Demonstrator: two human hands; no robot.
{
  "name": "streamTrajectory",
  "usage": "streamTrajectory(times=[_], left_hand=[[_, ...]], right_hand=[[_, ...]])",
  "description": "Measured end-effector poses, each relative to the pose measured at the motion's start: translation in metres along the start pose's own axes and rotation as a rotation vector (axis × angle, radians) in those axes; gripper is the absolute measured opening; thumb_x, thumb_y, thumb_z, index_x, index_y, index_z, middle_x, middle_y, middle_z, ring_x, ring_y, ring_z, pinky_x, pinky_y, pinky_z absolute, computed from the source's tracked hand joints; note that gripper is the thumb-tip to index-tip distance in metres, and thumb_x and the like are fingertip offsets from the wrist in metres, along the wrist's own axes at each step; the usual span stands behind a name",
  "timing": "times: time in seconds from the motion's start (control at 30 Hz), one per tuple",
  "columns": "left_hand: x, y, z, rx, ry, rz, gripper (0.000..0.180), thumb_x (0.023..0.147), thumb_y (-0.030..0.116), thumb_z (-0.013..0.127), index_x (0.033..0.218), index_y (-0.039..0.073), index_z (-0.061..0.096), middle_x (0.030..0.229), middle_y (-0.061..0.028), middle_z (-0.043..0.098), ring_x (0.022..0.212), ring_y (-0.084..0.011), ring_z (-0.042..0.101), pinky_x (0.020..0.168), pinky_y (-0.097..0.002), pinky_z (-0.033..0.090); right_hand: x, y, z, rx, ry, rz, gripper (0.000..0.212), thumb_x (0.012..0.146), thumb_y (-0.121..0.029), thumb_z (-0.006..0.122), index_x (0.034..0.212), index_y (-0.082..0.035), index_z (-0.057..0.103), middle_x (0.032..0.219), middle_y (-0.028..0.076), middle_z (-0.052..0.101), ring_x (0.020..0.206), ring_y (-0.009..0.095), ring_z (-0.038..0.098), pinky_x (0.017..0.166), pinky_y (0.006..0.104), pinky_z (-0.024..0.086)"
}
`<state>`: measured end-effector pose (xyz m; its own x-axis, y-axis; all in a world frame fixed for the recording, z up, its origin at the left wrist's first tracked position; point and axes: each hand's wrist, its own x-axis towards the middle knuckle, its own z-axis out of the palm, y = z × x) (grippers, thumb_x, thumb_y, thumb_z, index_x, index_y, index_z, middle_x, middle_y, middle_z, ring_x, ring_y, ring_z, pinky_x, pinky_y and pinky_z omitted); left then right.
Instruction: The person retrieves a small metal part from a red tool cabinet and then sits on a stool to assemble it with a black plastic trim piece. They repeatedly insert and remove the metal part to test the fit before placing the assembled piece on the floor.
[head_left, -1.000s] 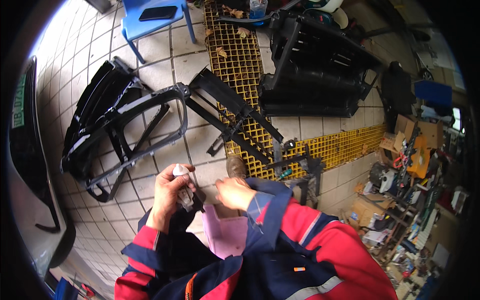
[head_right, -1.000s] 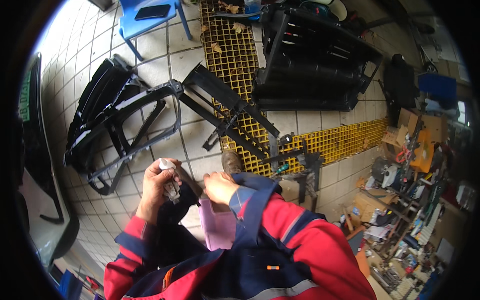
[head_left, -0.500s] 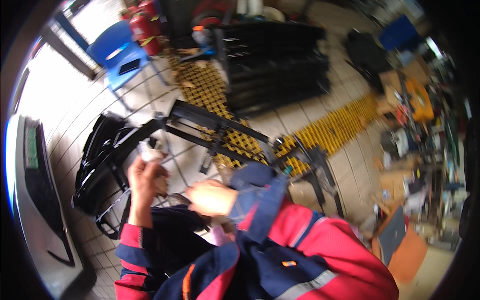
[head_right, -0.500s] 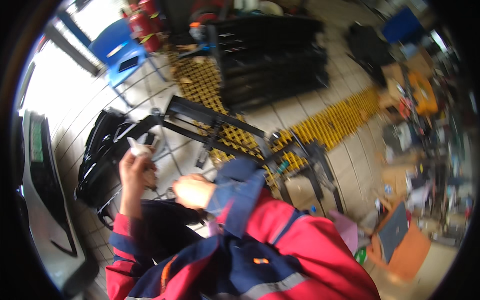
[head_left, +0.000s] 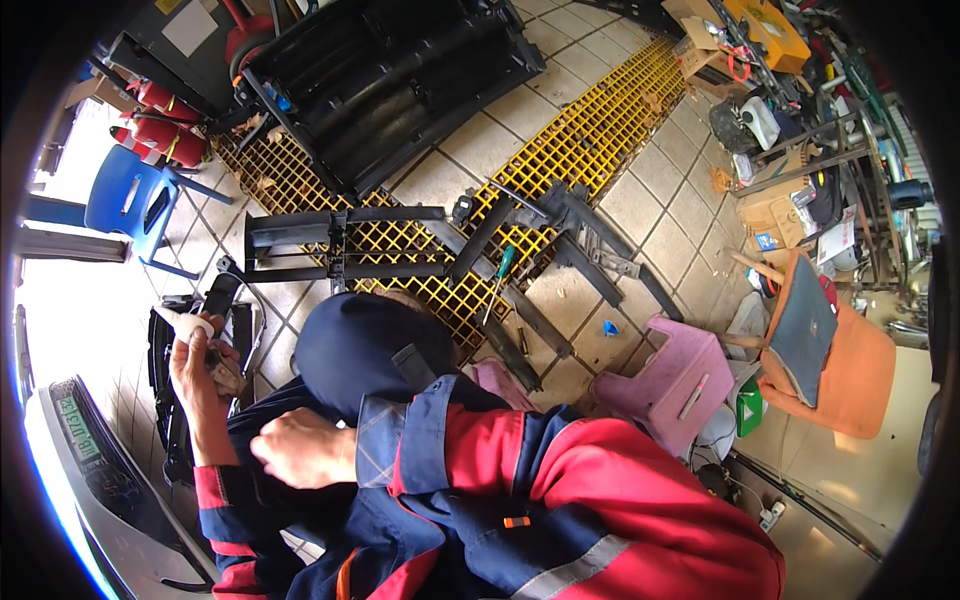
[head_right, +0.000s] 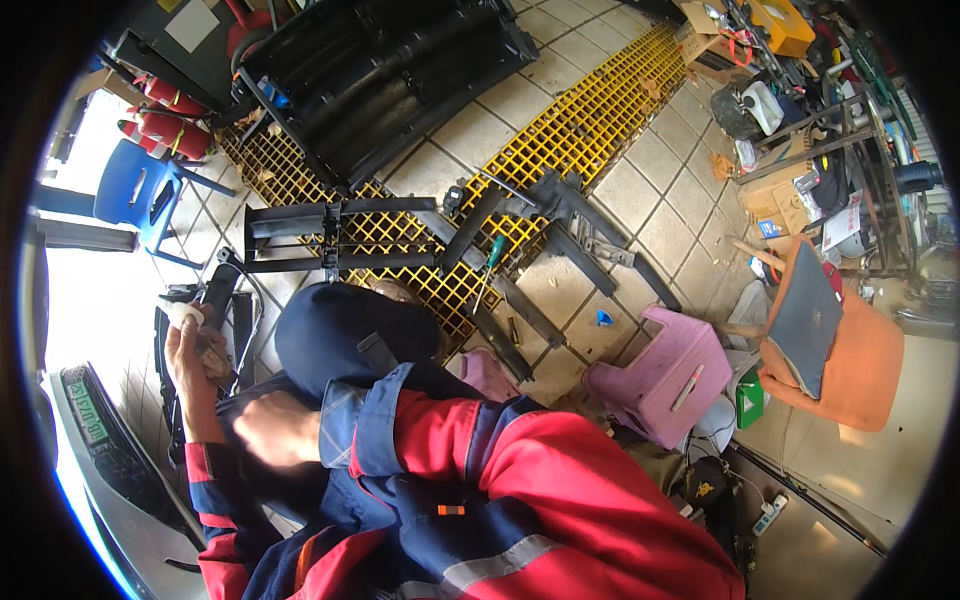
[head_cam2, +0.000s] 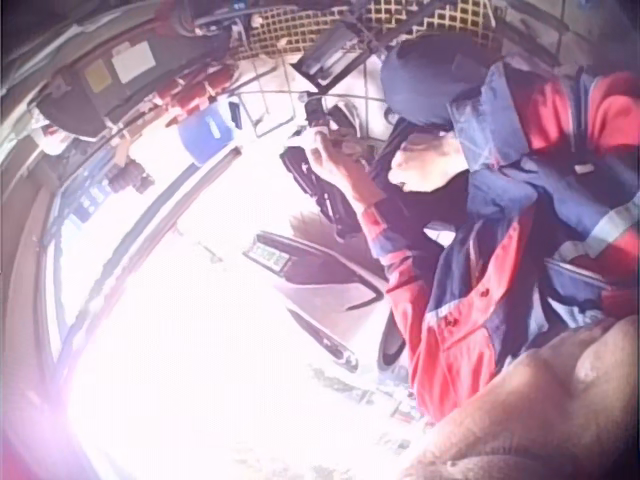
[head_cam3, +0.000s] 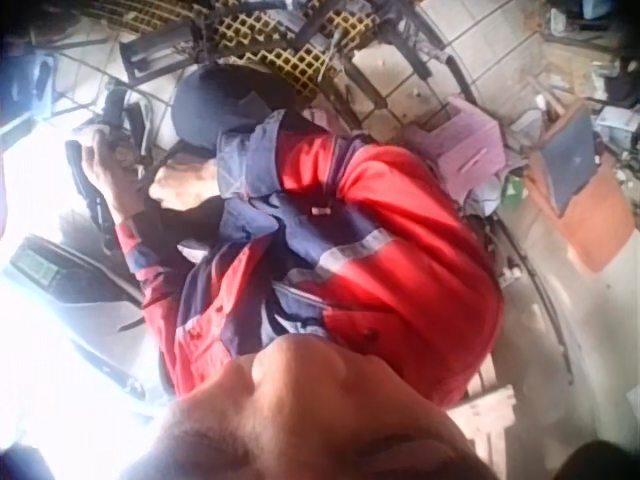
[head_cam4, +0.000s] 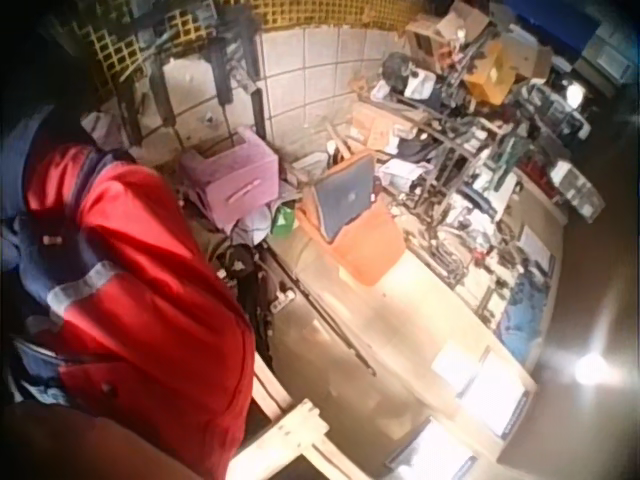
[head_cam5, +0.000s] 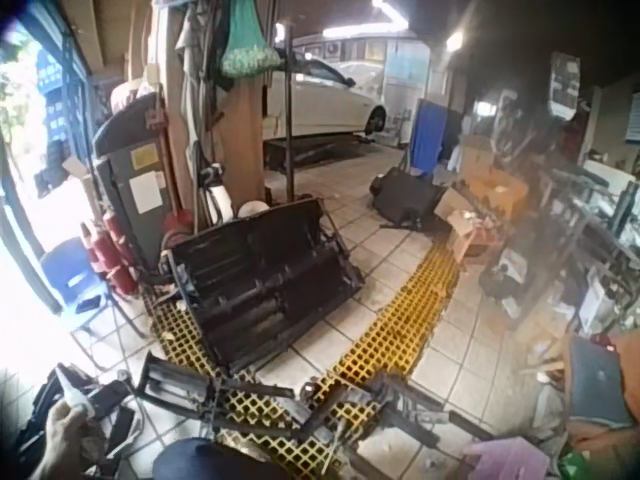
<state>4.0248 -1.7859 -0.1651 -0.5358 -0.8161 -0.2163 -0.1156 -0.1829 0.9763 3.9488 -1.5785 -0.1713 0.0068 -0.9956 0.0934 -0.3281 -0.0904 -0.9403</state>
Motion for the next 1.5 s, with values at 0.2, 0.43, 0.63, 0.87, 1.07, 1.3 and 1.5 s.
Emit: streamTrajectory(times=[0.2,0.43,0.63,0.87,1.07,1.3,1.5], left_hand=[[0.049,-0.023,0.01,0.086,0.097,-0.018,0.021,0.108,0.02,0.072,0.12,0.002,0.072,0.112,-0.0105,0.08,0.067,-0.0097,0.065,0.059,-0.0228,0.05],[0.053,-0.013,0.012,0.04,0.057,-0.073,0.017,0.109,0.008,0.065,0.121,0.0,0.074,0.107,-0.0044,0.077,0.095,-0.0126,0.072,0.085,-0.0276,0.058],[0.013,-0.003,0.045,0.397,-0.037,0.143,0.015,0.1,0.003,0.067,0.114,-0.001,0.073,0.095,-0.0079,0.077,0.085,-0.0123,0.073,0.076,-0.0308,0.059],[-0.003,0.0,0.073,0.654,0.063,0.296,0.021,0.097,0.019,0.078,0.105,0.002,0.07,0.091,-0.0234,0.073,0.088,-0.0448,0.072,0.076,-0.0502,0.057],[0.009,-0.005,0.073,0.768,0.141,0.507,0.021,0.096,0.023,0.078,0.107,0.008,0.068,0.099,-0.0141,0.069,0.094,-0.0417,0.071,0.08,-0.0507,0.058],[-0.003,0.011,0.054,0.689,0.211,0.557,0.023,0.097,0.024,0.078,0.107,0.006,0.068,0.1,-0.0151,0.071,0.092,-0.0423,0.071,0.077,-0.0508,0.059],[0.0,0.001,0.043,0.415,0.126,0.372,0.027,0.11,0.028,0.069,0.104,0.001,0.066,0.082,-0.0153,0.068,0.073,-0.0245,0.064,0.07,-0.0401,0.052]], right_hand=[[0.084,-0.004,-0.048,-0.014,0.446,-0.182,0.029,0.096,-0.026,0.075,0.101,0.001,0.067,0.086,0.016,0.07,0.078,0.036,0.075,0.071,0.048,0.06],[0.11,0.035,-0.101,0.164,0.607,0.146,0.038,0.094,-0.018,0.081,0.123,-0.005,0.059,0.099,0.015,0.07,0.085,0.033,0.073,0.072,0.0437,0.057],[0.1,0.033,-0.111,0.09,0.68,-0.081,0.019,0.096,-0.017,0.082,0.107,-0.006,0.071,0.099,0.014,0.073,0.086,0.032,0.075,0.074,0.0412,0.059],[0.092,0.042,-0.132,-0.1,0.492,-0.02,0.02,0.1,-0.021,0.081,0.099,-0.004,0.071,0.084,0.009,0.077,0.075,0.018,0.075,0.069,0.0347,0.059],[0.11,0.024,-0.159,-0.401,0.435,0.048,0.035,0.098,-0.036,0.081,0.092,-0.004,0.069,0.081,0.021,0.074,0.079,0.043,0.075,0.068,0.0472,0.058],[0.142,0.013,-0.149,-0.384,0.343,0.168,0.054,0.101,-0.054,0.073,0.084,-0.003,0.077,0.071,0.02,0.071,0.066,0.036,0.072,0.063,0.0457,0.054],[0.163,0.022,-0.141,-0.22,0.184,0.019,0.051,0.109,-0.043,0.065,0.085,-0.001,0.079,0.073,0.011,0.077,0.064,0.018,0.069,0.064,0.0362,0.054]])
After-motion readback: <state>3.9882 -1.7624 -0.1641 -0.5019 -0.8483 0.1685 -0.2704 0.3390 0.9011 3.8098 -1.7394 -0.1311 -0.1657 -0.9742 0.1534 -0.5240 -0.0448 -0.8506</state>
